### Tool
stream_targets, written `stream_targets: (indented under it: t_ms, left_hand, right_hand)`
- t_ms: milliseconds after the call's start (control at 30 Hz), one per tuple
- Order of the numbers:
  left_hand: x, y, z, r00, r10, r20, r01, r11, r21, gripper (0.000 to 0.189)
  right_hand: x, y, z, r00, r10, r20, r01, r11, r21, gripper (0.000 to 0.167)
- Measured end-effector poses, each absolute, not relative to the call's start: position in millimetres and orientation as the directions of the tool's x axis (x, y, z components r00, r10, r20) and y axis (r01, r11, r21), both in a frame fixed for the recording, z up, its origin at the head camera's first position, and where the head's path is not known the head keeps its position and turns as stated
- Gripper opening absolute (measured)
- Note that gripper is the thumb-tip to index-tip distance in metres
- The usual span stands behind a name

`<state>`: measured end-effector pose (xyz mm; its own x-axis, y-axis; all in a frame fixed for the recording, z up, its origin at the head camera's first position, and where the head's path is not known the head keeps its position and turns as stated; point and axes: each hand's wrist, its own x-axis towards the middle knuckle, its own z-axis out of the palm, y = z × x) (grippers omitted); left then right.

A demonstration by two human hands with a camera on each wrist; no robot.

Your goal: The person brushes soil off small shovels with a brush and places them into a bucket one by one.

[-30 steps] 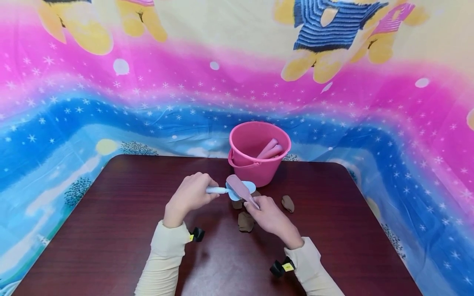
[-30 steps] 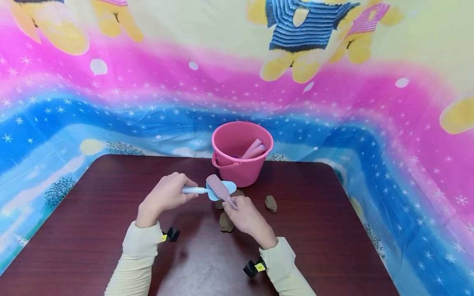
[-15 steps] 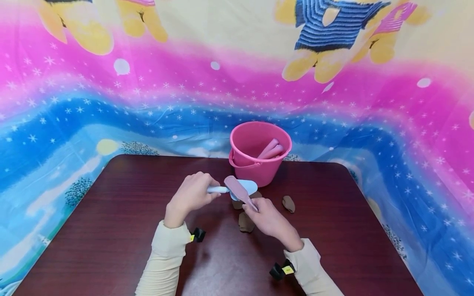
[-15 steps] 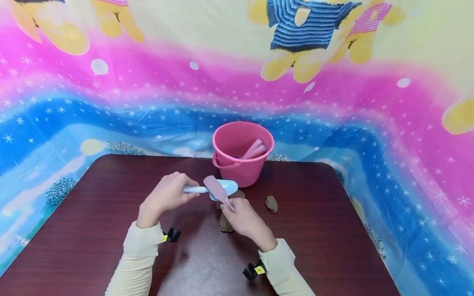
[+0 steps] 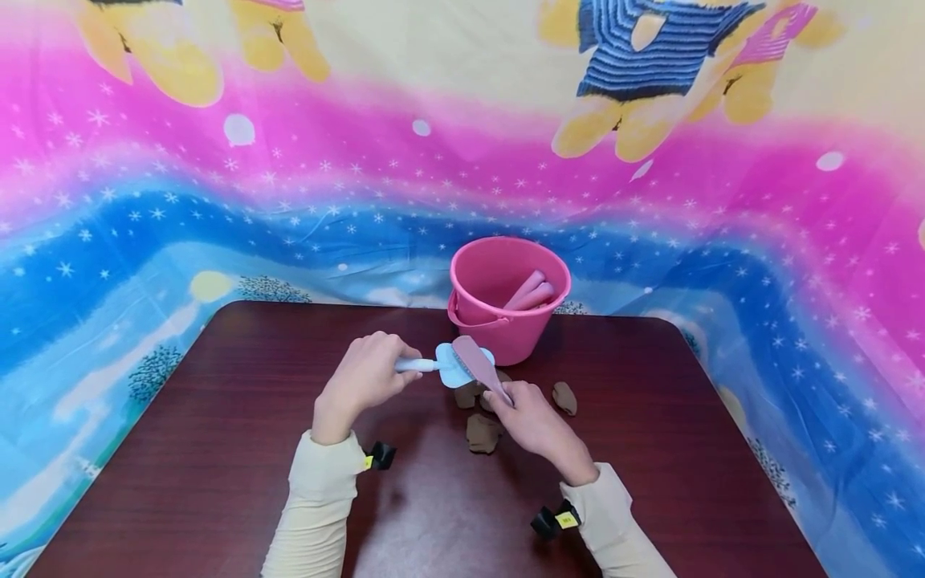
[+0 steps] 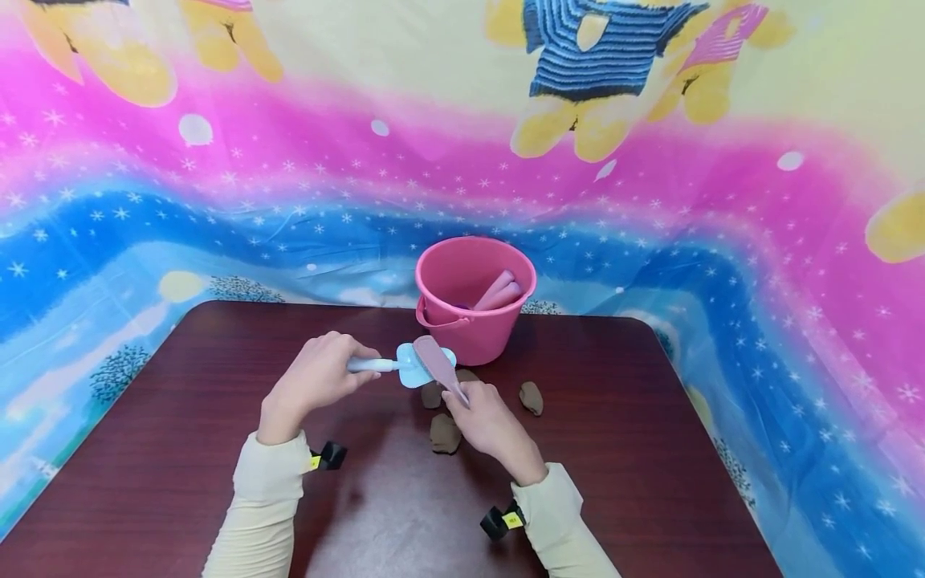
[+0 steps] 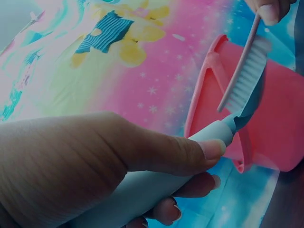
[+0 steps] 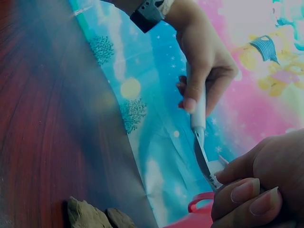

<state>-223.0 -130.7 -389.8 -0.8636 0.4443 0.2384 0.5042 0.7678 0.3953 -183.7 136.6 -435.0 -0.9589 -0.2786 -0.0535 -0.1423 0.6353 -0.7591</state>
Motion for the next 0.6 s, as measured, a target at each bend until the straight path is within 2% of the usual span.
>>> stream_targets:
  t_ms: [333,600]
  left_hand:
    - [-224.0,-141.3,-387.6,-0.875,0.419,0.243,0.484,0.774,0.409,0.019]
    - [-221.6,-148.2,-384.9,-0.897,0.399,0.190,0.441,0.778,0.447,0.019]
  right_hand:
    - [-189.3,145.1,-433.5,-0.963,-0.264,-0.052,-0.134,0.640,-0.757,0.030]
    - [-191.5,152.4,-432.0,-0.970,-0.233,-0.073,-0.100,0.652,-0.752,0.029]
